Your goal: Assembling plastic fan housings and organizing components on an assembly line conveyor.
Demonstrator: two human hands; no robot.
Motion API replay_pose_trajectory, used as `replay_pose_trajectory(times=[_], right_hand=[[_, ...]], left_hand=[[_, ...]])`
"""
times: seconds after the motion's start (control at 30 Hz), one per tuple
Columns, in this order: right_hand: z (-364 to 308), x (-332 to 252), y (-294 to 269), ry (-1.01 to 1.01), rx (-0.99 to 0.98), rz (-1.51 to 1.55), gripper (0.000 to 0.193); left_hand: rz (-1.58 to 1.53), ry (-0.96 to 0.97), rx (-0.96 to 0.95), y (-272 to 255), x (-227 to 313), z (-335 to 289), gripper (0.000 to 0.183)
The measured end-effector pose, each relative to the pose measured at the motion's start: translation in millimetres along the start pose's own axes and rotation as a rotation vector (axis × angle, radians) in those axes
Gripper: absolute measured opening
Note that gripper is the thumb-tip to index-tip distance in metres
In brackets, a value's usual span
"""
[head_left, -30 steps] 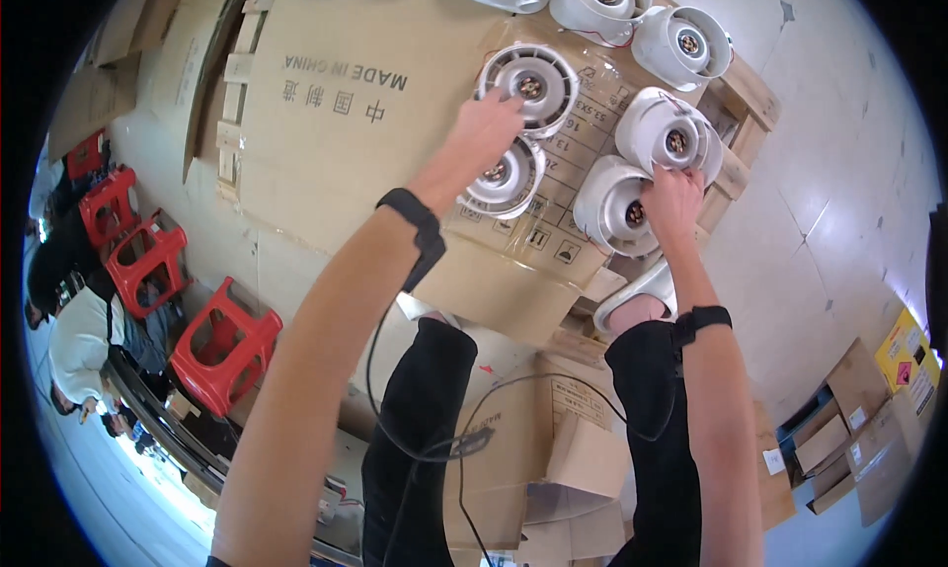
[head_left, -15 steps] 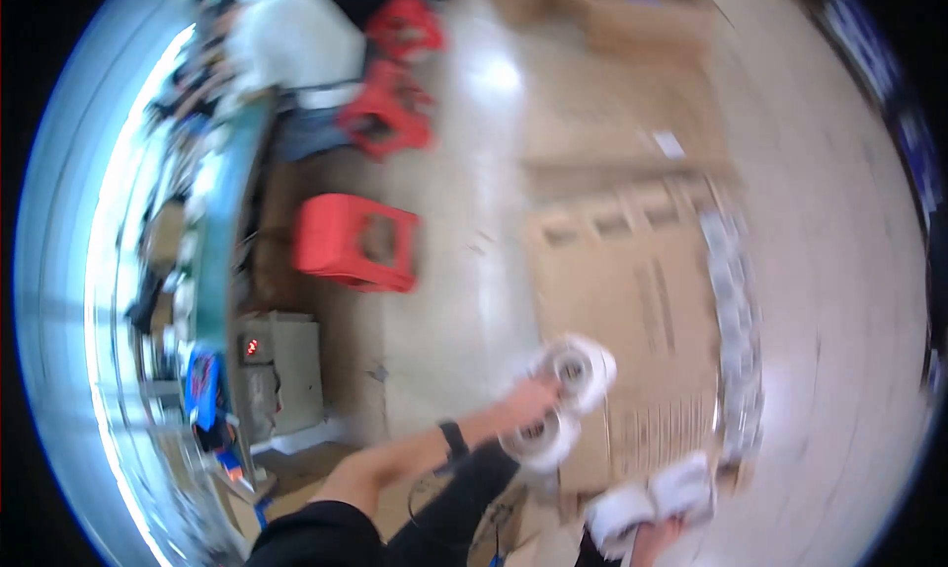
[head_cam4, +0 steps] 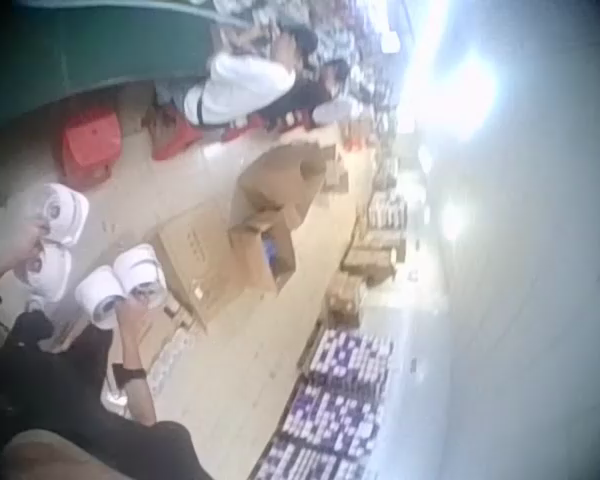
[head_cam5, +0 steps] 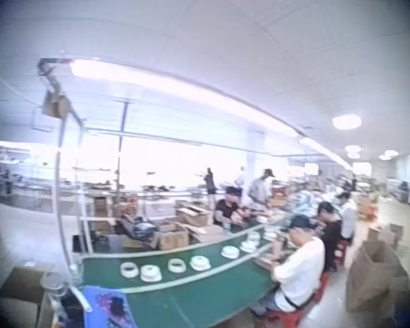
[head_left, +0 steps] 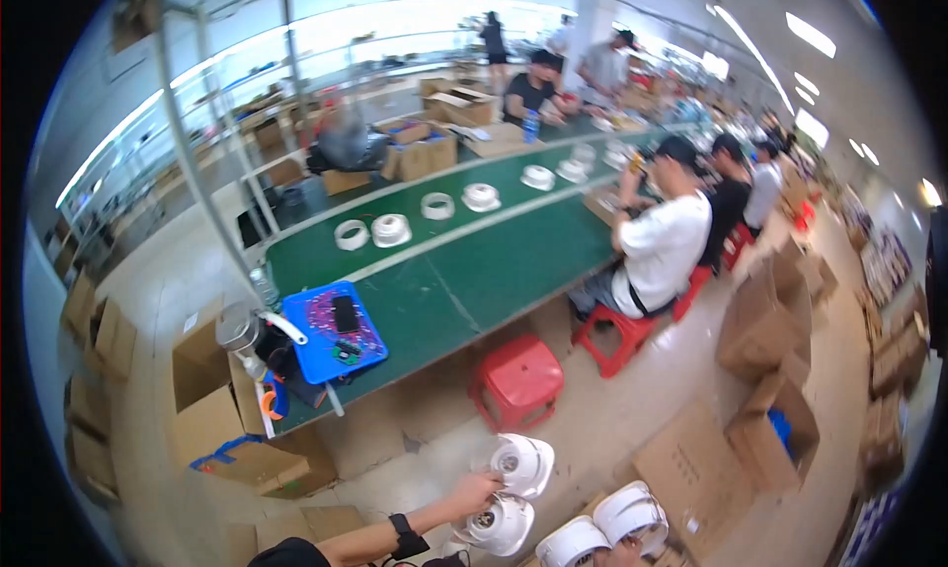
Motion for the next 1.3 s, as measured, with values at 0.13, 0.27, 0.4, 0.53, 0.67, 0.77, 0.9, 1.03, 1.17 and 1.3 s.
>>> replay_pose_trajectory(times=[0.13, 0.27, 0.4, 0.53, 0.67, 0.77, 0.9, 1.03, 1.17, 1.3], right_hand=[[149, -107, -5, -0.584, 0.404, 0.091, 0.032], [258, -198, 10, -0.878, 0.324, 0.219, 0.033], [346, -274, 45, -1.077, 0.206, 0.237, 0.021], [393, -331, 73, -1.287, 0.04, 0.131, 0.025], [440, -391, 101, -1.462, -0.1, -0.024, 0.016], [474, -440, 126, -1.575, -0.109, -0.147, 0.013], [515, -521, 162, -1.626, -0.112, -0.217, 0.009], [544, -583, 191, -1.651, -0.098, -0.229, 0.006], [559, -647, 217, -1.65, -0.064, -0.232, 0.006], [560, -693, 243, -1.632, -0.152, -0.309, 0.009]], left_hand=[[0.055, -0.239, 0.244, -85, -45, -9, 0.03], [0.127, -0.445, 0.455, -132, -101, -5, 0.025], [0.143, -0.588, 0.629, -175, -127, 15, 0.022], [0.167, -0.689, 0.672, -195, -150, 37, 0.019], [0.219, -0.743, 0.623, -226, -193, 80, 0.016], [0.293, -0.767, 0.573, -255, -249, 108, 0.018], [0.304, -0.796, 0.549, -317, -323, 140, 0.017], [0.322, -0.902, 0.514, -357, -372, 170, 0.019], [0.336, -0.954, 0.473, -373, -412, 164, 0.021], [0.376, -0.974, 0.43, -370, -423, 155, 0.017]])
Point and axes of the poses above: each hand's wrist, its own z-axis towards the middle knuckle, its own y-axis out of the palm, x = y × z, the point moved 5 cm from there along z, towards the middle knuckle, and after that the axes turned 6 degrees about -z, right-handed, at the moved point
